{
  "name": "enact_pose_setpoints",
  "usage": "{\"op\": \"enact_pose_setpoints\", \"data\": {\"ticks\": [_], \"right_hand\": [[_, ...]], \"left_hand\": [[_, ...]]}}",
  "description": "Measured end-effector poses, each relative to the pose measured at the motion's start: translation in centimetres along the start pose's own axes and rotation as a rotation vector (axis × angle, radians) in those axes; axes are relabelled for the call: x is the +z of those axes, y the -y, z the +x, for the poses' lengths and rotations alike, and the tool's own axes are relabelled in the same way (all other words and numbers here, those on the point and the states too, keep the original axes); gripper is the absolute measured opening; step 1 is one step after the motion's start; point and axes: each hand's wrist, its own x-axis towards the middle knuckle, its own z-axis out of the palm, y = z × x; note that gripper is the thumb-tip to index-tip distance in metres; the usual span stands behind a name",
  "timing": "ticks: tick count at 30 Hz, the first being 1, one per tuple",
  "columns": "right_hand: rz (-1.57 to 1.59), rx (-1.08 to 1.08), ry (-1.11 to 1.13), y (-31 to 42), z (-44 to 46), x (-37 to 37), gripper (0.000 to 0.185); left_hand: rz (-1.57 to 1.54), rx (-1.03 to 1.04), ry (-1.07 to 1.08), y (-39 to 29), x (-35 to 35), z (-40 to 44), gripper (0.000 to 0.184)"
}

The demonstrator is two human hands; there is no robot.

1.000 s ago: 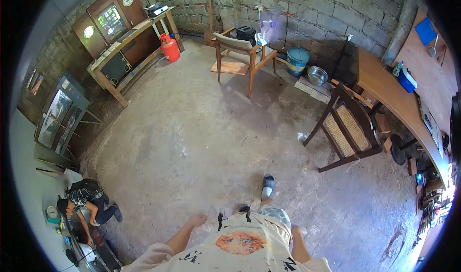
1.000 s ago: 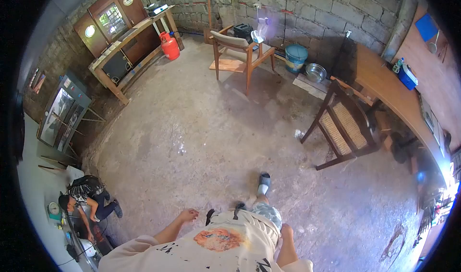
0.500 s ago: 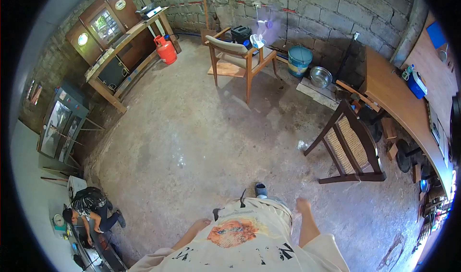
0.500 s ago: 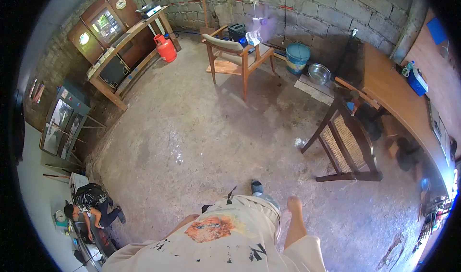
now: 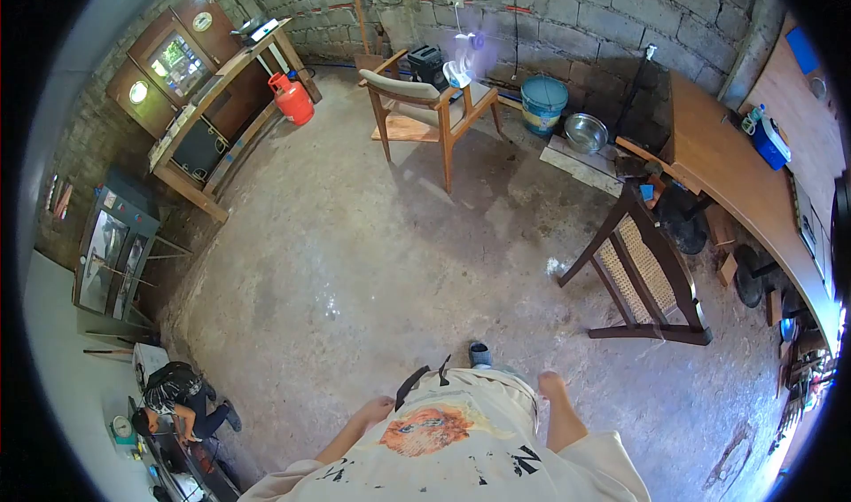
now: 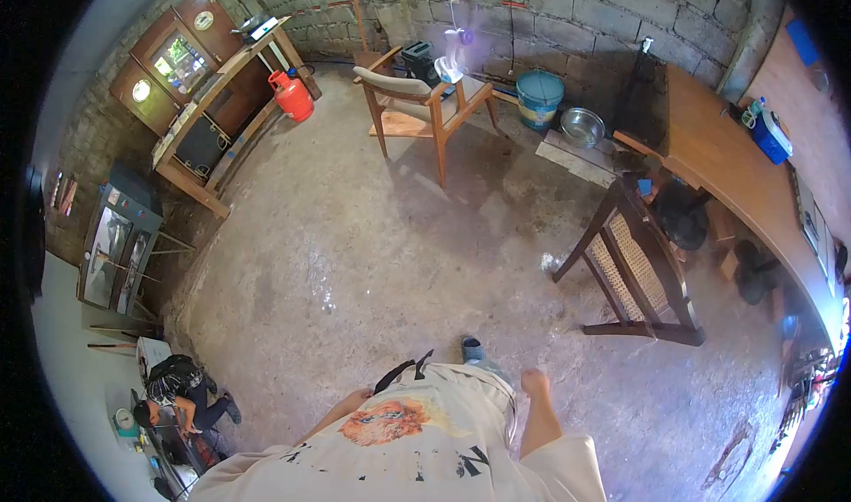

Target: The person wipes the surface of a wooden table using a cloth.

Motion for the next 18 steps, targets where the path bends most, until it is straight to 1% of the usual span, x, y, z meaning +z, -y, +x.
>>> {"op": "enact_pose_setpoints", "data": {"ticks": [1,2,3,5,6,8,9,10,11,12,13,14,15,16,18], "right_hand": [[0.05,0.071,0.048,0.2,-0.9,0.4,0.027],[0.1,0.14,0.097,0.8,-1.9,0.3,0.027],[0.199,0.243,0.106,1.6,-2.9,-0.4,0.027],[0.391,0.449,0.134,3.2,-4.5,-1.8,0.028],[0.333,0.435,0.119,3.0,-4.2,-1.1,0.03],[0.213,0.401,0.098,-1.6,-0.9,3.6,0.036],[0.102,0.279,0.179,-2.9,-0.3,4.3,0.032],[-0.022,0.169,0.195,-2.8,0.3,4.1,0.031],[-0.147,0.058,0.196,-2.6,0.8,3.8,0.029],[-0.294,-0.038,0.132,-1.8,1.2,3.1,0.03],[-0.251,0.016,0.114,-0.8,2.3,3.0,0.031],[-0.215,0.072,0.096,0.1,3.3,2.8,0.032],[-0.007,0.135,-0.04,2.4,2.8,1.2,0.035],[0.199,0.197,-0.178,5.4,1.4,-0.6,0.037],[0.339,0.203,-0.194,9.6,0.1,-3.3,0.042]], "left_hand": [[0.002,0.007,-0.006,0.9,0.3,0.4,0.046],[0.005,0.014,-0.012,3.4,1.1,1.4,0.046],[0.006,0.019,-0.02,4.9,1.4,1.9,0.046],[0.019,-0.035,-0.011,4.0,1.0,1.4,0.046],[0.02,-0.068,-0.004,3.5,1.1,1.0,0.047],[0.073,-0.084,-0.051,4.0,1.5,2.1,0.047],[0.105,-0.104,-0.062,4.9,1.9,1.5,0.047],[0.052,-0.085,-0.083,4.9,2.2,0.9,0.046],[0.007,-0.058,-0.1,4.6,2.2,0.6,0.046],[-0.034,-0.023,-0.117,4.6,1.8,0.4,0.046],[-0.022,-0.035,-0.131,7.0,2.4,1.4,0.045],[-0.016,-0.045,-0.145,11.4,4.3,3.3,0.044],[-0.011,-0.058,-0.159,14.0,5.4,3.8,0.043],[0.015,-0.086,-0.103,14.6,5.1,3.3,0.043],[0.071,-0.128,0.0,14.0,3.5,2.8,0.041]]}}
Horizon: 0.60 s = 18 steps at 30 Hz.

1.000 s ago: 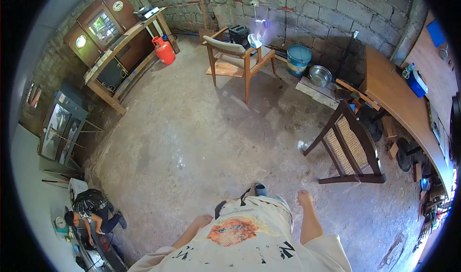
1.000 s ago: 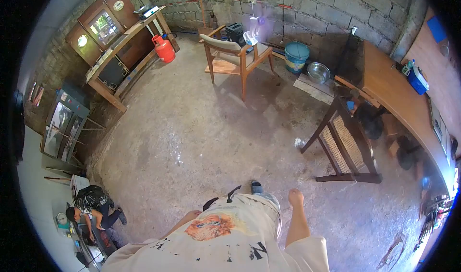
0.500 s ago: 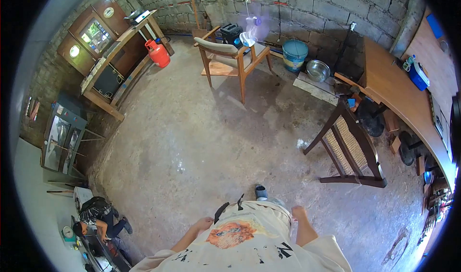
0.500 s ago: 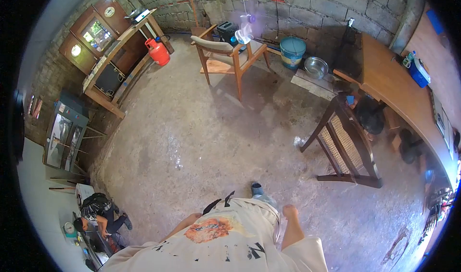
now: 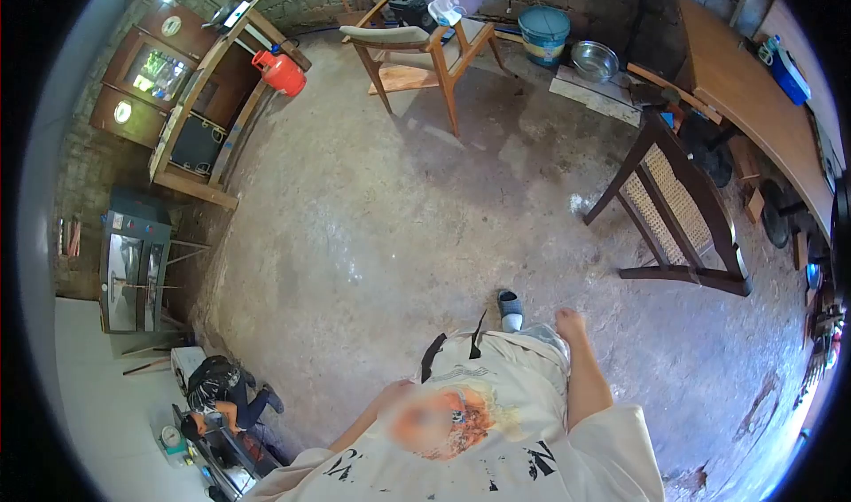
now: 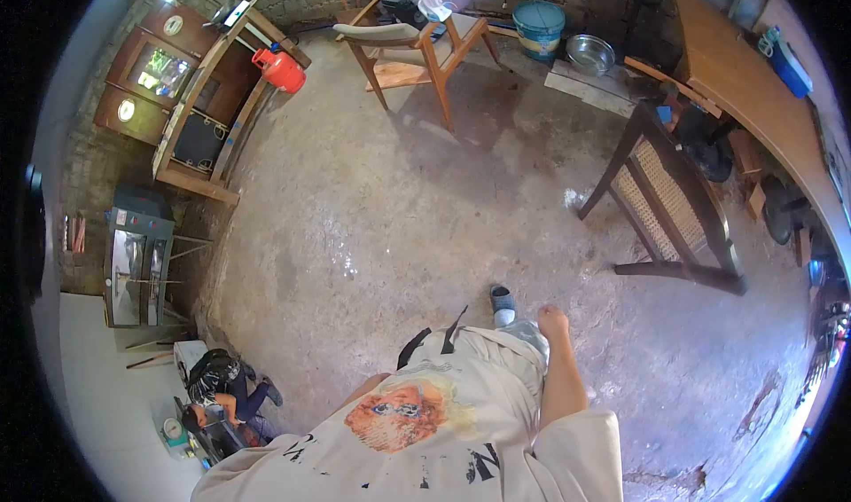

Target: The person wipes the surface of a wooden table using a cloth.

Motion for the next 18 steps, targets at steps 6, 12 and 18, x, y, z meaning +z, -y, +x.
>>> {"op": "enact_pose_setpoints", "data": {"ticks": [6,12,18], "right_hand": [[-0.032,0.029,0.029,-0.8,-2.2,0.0,0.045],[-0.211,0.093,0.139,-10.9,-3.5,4.1,0.038],[-0.306,0.128,0.216,-12.3,-4.9,5.7,0.032]], "left_hand": [[-0.025,-0.065,-0.008,-7.8,-4.6,-3.7,0.039],[-0.194,0.034,-0.136,-3.5,-0.3,0.1,0.044],[-0.357,0.087,-0.23,-3.0,1.0,-5.3,0.047]]}}
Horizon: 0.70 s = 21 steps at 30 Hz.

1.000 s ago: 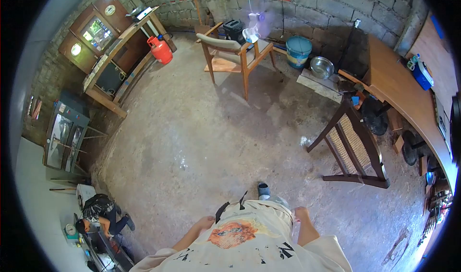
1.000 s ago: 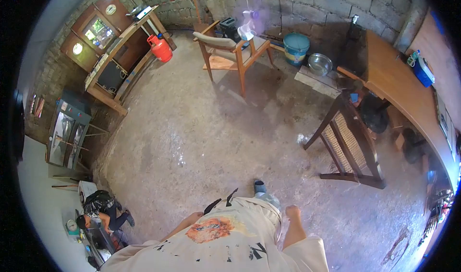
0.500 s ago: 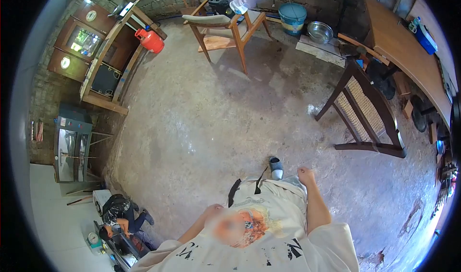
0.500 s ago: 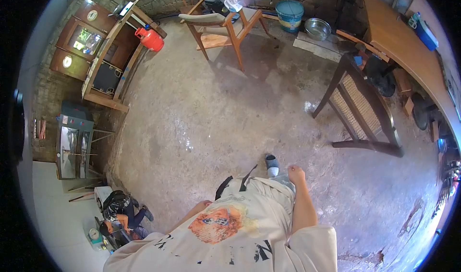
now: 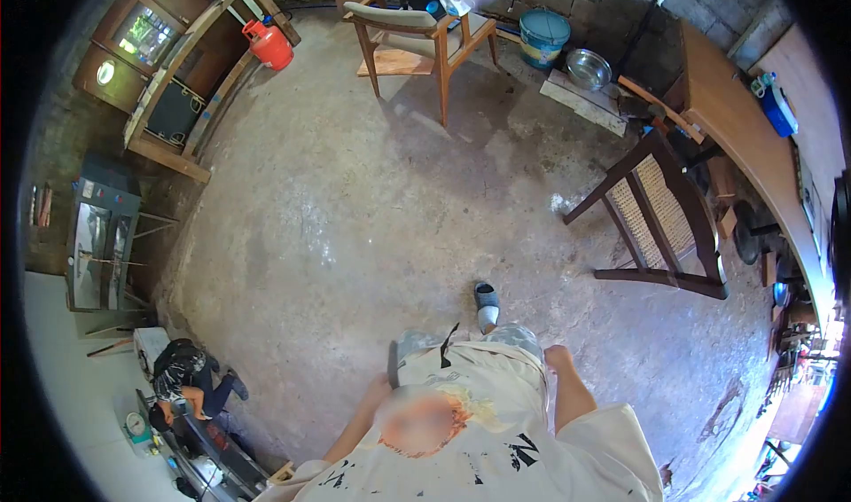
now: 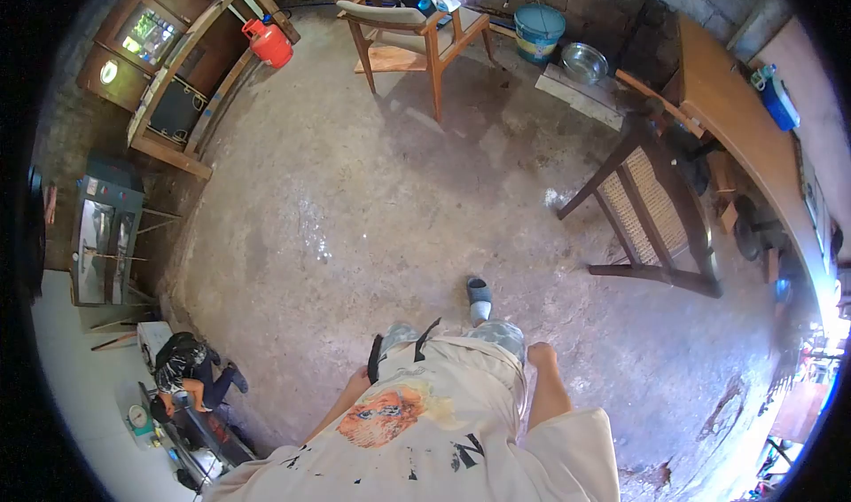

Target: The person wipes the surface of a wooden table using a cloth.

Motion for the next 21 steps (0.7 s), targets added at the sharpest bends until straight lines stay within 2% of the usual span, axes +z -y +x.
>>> {"op": "enact_pose_setpoints", "data": {"ticks": [3,5,7,8,10,12,14,18,21], "right_hand": [[-0.19,-0.042,0.049,3.1,0.7,-0.4,0.03],[-0.549,-0.253,0.062,6.2,2.0,-1.3,0.031],[-0.6,-0.349,-0.061,9.7,3.2,-1.2,0.032],[-0.595,-0.436,-0.113,13.1,2.6,-1.8,0.033],[-0.62,-0.396,-0.048,23.3,-5.0,-4.9,0.036],[-0.76,-0.633,0.002,28.2,-6.3,-2.5,0.04],[-0.324,-0.388,-0.03,33.9,-13.0,-1.0,0.039],[-0.408,-0.412,-0.128,37.7,-17.0,2.3,0.042],[-0.451,-0.363,-0.065,36.7,-15.9,2.8,0.043]], "left_hand": [[-0.032,0.01,-0.096,6.9,0.5,-0.8,0.038],[0.17,0.087,-0.043,7.0,-1.0,-3.4,0.033],[0.312,0.147,-0.022,7.7,-2.6,-6.2,0.03],[0.315,0.148,-0.024,8.9,-3.4,-7.1,0.029],[0.27,0.129,-0.042,11.6,-4.3,-9.0,0.028],[0.192,0.101,-0.065,13.8,-4.8,-9.9,0.027],[0.114,0.071,-0.084,16.2,-5.0,-10.9,0.026],[-0.06,-0.001,-0.12,20.3,-5.0,-11.6,0.024],[-0.219,-0.066,-0.142,23.3,-4.2,-12.0,0.022]]}}
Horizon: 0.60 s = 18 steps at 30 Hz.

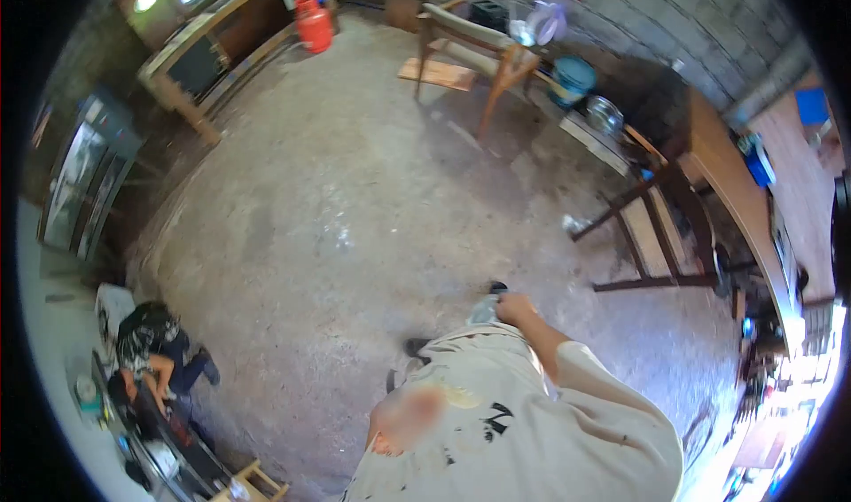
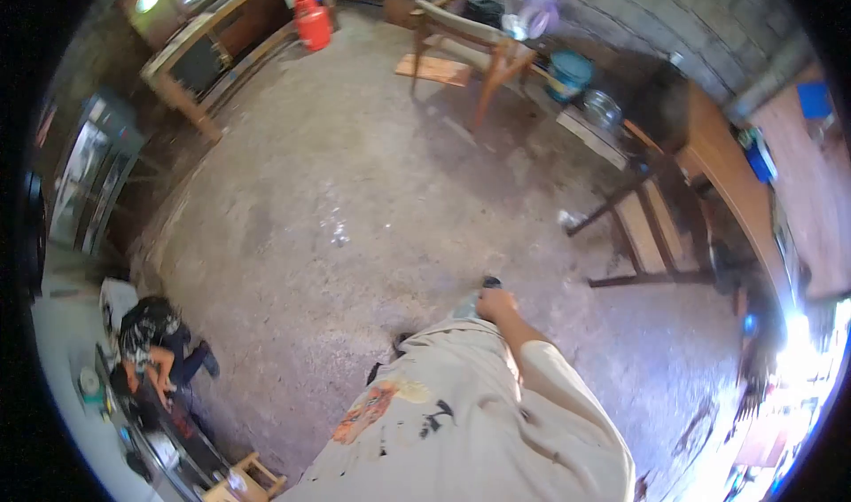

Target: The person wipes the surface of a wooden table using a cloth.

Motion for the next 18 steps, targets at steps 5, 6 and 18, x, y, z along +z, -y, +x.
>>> {"op": "enact_pose_setpoints", "data": {"ticks": [5,6,18], "right_hand": [[0.269,-0.151,-0.036,-4.8,0.4,2.1,0.051],[0.118,-0.282,-0.114,-6.2,1.7,2.6,0.036],[-0.578,-0.681,0.389,4.4,27.1,2.9,0.019]], "left_hand": [[-0.302,-0.162,-0.115,5.1,1.4,-0.4,0.02],[-0.35,-0.182,-0.125,5.8,2.1,-0.4,0.019],[-0.427,-0.595,-0.193,-0.1,27.3,-14.1,0.041]]}}
